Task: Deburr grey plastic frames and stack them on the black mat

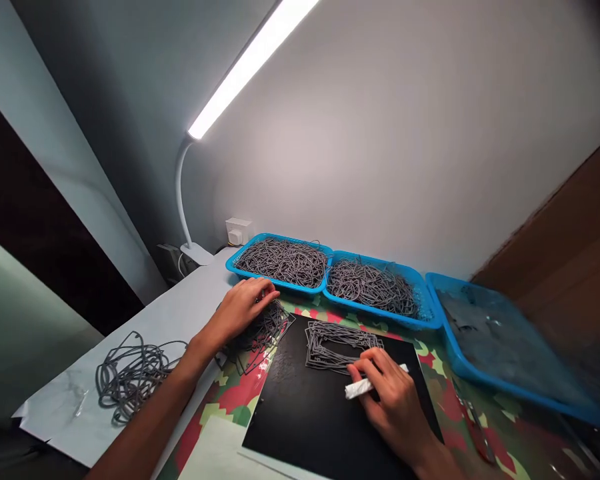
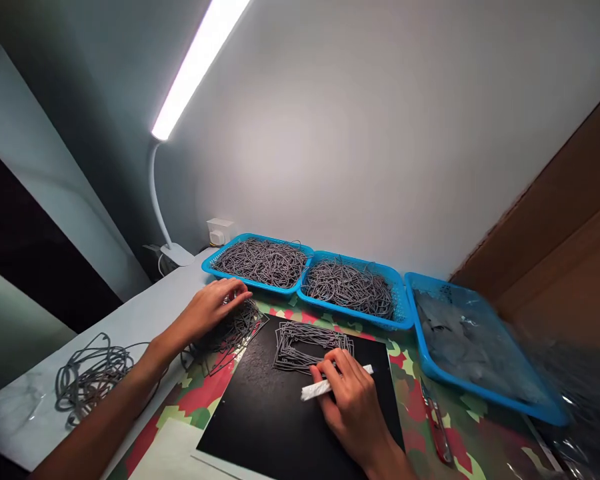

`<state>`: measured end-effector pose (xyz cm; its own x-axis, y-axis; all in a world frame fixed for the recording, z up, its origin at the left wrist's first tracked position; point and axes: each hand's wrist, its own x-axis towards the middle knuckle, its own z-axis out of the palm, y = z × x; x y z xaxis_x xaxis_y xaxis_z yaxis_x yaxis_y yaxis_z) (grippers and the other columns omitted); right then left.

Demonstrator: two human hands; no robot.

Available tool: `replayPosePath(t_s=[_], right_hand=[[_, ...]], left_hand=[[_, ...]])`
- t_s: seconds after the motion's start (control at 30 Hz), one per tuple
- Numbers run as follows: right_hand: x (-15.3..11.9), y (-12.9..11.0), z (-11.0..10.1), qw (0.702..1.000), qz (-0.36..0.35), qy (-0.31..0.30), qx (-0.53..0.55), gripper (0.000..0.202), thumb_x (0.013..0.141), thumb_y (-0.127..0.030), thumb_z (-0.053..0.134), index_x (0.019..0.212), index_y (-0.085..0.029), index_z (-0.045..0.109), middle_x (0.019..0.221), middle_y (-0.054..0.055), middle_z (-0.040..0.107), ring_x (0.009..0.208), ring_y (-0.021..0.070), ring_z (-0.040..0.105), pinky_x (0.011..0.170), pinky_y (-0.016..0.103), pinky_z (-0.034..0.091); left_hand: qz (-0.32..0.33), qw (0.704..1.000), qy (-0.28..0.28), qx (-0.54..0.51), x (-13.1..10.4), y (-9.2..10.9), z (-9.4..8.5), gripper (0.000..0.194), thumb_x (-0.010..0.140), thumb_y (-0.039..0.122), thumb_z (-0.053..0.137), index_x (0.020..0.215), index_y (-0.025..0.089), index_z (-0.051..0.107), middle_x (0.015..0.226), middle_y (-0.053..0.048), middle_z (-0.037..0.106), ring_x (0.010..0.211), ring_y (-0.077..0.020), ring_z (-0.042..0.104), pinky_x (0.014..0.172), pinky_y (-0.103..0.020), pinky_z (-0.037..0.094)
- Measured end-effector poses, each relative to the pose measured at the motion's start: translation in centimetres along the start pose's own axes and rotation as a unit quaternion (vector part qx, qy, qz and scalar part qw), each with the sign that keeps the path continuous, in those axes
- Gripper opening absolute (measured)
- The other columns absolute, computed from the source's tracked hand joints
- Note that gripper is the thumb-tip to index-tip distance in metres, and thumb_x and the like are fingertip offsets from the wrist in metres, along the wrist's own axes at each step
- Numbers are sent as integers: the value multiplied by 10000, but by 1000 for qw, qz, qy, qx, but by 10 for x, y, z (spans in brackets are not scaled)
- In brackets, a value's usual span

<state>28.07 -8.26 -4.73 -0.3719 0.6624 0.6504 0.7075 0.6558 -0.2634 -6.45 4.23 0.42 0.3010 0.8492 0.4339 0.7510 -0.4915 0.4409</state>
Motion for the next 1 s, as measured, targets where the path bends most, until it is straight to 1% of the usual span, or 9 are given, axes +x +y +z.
replayPosePath(t_s=[0.2, 0.33, 0.4, 0.5, 0.6, 0.67, 0.77, 0.87, 1.0], right_hand=[[-1, -1, 2, 1000, -3, 13, 0, 200, 1174, -245, 533, 983, -238, 592, 943, 27, 656, 796, 184, 683, 719, 316, 498], [3, -5, 0, 999, -1, 43, -6, 187, 1161, -239, 549, 988, -240, 619, 914, 25, 668, 760, 187, 691, 681, 313, 503], [5, -8, -2, 998, -8, 62, -7, 172, 1144, -213, 566, 986, -238, 628, 900, 27, 675, 741, 186, 696, 654, 304, 507], [8, -12, -7, 995, -24, 92, -9, 186, 1123, -174, 577, 959, -239, 636, 860, 25, 679, 697, 176, 695, 623, 287, 514], [9, -11, -16, 991, -13, 129, -22, 221, 1121, -145, 560, 936, -238, 636, 833, 26, 676, 663, 165, 688, 604, 275, 512], [10, -9, -23, 989, -1, 143, -31, 230, 1119, -123, 559, 930, -231, 632, 818, 25, 665, 654, 159, 679, 605, 271, 505], [13, -2, -33, 991, 5, 130, -41, 269, 1128, -116, 552, 889, -231, 601, 753, 10, 642, 628, 161, 657, 605, 288, 472], [18, 4, -45, 997, 15, 78, -23, 303, 1169, -189, 510, 885, -234, 605, 716, -11, 633, 581, 150, 626, 581, 294, 440], [24, 4, -63, 988, 64, -137, 32, 341, 1191, -321, 530, 869, -249, 617, 745, -27, 687, 626, 154, 670, 579, 298, 419]], left_hand=[[-68, 981, 168, -63, 2, 18, -4, 404, 1159, 535, 398, 900, 257, 537, 764, 8, 633, 705, -227, 643, 696, -347, 465], [-40, 944, 301, -128, -6, 48, -3, 408, 1201, 470, 277, 897, 261, 451, 801, -12, 561, 748, -210, 592, 730, -350, 508], [-2, 931, 328, -159, -18, 72, 2, 447, 1221, 447, 199, 872, 263, 409, 759, -4, 526, 704, -196, 547, 680, -335, 495], [108, 938, 269, -191, -43, 110, 24, 473, 1186, 544, 461, 818, 250, 511, 666, 18, 572, 588, -157, 552, 558, -299, 470], [291, 931, 101, -197, -68, 138, 55, 319, 1178, 390, 548, 914, 233, 635, 729, -16, 695, 612, -150, 626, 545, -304, 472], [355, 916, 31, -185, -79, 147, 70, 281, 1163, 376, 585, 946, 221, 671, 768, -25, 733, 634, -149, 645, 567, -314, 499], [362, 921, -28, -139, -79, 142, 74, 303, 1160, 360, 582, 923, 203, 687, 808, -34, 741, 673, -160, 660, 623, -326, 537], [313, 946, -63, -62, -61, 120, 61, 391, 1175, 255, 482, 829, 196, 654, 771, -36, 697, 678, -177, 661, 622, -340, 501], [303, 939, -164, -4, -38, 88, 45, 391, 1157, 316, 522, 799, 203, 629, 702, -1, 681, 544, -152, 604, 520, -340, 351]])
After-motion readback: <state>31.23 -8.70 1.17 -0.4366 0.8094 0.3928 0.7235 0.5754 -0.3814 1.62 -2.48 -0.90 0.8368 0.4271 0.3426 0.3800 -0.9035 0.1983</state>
